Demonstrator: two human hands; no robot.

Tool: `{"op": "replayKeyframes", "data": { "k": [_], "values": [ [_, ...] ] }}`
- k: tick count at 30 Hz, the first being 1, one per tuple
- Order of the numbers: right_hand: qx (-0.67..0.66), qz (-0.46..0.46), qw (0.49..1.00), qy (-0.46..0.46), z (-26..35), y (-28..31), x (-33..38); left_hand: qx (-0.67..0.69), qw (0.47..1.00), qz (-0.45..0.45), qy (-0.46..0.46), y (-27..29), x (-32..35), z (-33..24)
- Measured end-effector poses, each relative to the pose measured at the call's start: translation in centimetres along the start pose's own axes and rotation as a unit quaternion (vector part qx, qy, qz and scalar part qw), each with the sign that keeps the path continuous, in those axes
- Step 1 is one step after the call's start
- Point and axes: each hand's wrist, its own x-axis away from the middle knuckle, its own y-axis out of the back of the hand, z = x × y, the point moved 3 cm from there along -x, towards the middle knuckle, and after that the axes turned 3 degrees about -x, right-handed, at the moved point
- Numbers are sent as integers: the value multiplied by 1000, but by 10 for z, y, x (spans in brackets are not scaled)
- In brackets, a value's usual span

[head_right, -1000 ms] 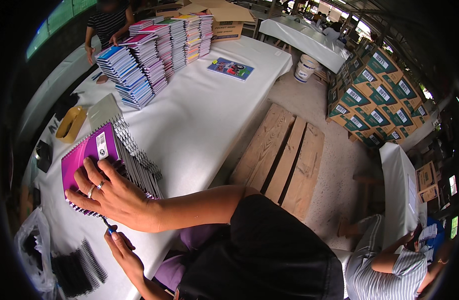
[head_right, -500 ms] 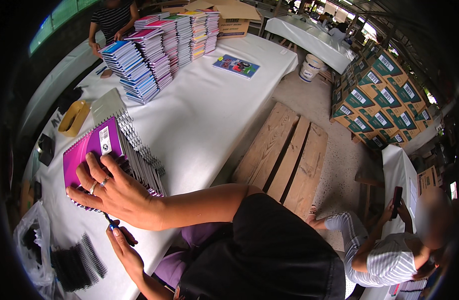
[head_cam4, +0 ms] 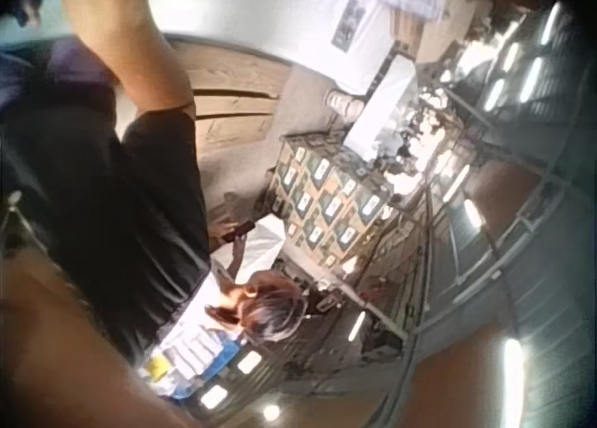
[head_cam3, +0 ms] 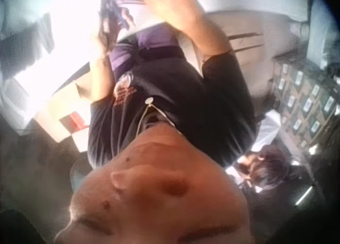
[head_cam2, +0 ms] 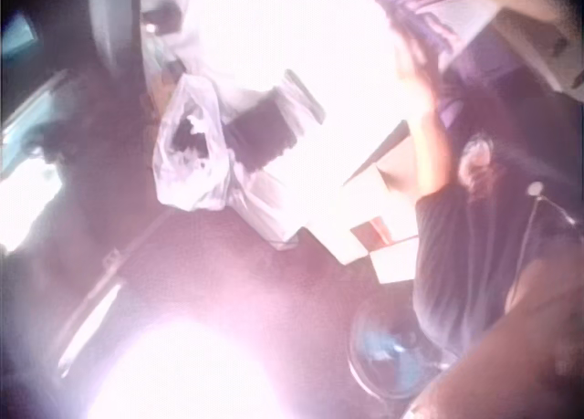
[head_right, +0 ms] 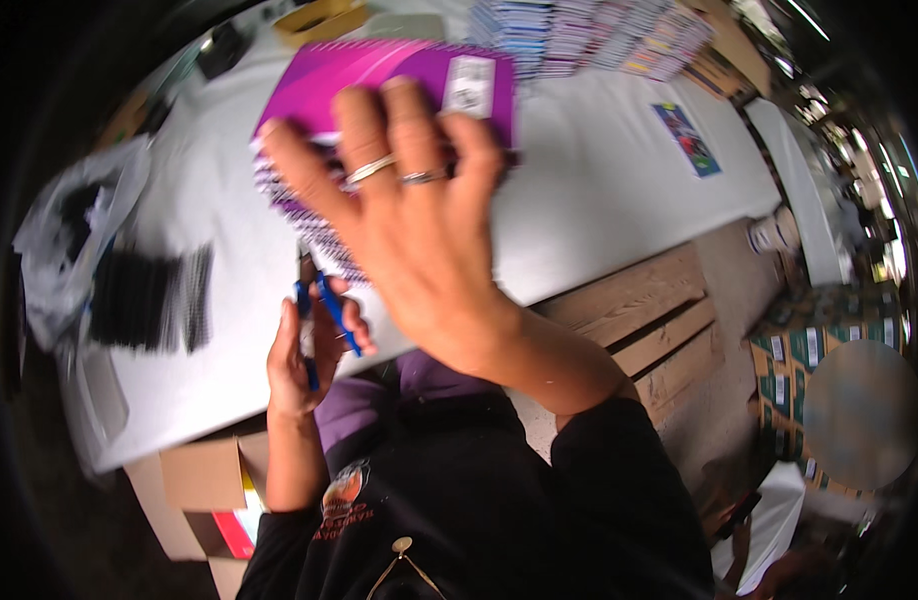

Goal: The person uses pliers to trim and finish the spiral binding on a stack of purple notebooks by hand.

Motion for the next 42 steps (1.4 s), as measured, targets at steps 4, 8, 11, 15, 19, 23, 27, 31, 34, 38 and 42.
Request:
{"op": "replayKeyframes", "data": {
  "k": [4, 8, 11, 15, 19, 23, 27, 31, 34, 38, 42],
  "values": [
    [-46, 60, 997, -13, 6, 4, 0, 108, 991, 70, 23, -4, 5, -3],
    [-37, 73, 997, -6, 5, 5, -1, 161, 983, 75, 43, -1, 0, -5],
    [-33, 78, 996, -5, 3, 6, -1, 220, 967, 121, 34, 2, 1, -2],
    [-29, 90, 995, -12, 2, 5, 0, 145, 987, 8, 69, -18, 7, -14],
    [-24, 85, 996, -16, 3, 5, -1, 177, 981, 59, 57, -3, 4, -16],
    [-16, 77, 997, -12, 3, 1, 1, -594, 773, -215, -56, -13, 5, -27],
    [-21, 73, 997, -15, 3, 2, 0, 104, 986, -94, 93, -14, 5, -17],
    [-26, 72, 997, -14, 3, 2, 2, 78, 993, -31, 79, 2, 8, -16],
    [-31, 77, 996, -14, 4, 3, 0, -611, 753, -234, -71, -6, 6, -21],
    [-33, 82, 996, -15, 4, 3, 0, -103, 990, -81, 56, 6, 4, -6],
    [-42, 88, 995, -13, 6, 7, -2, 190, 976, 73, 82, 14, 5, -3]
  ]
}}
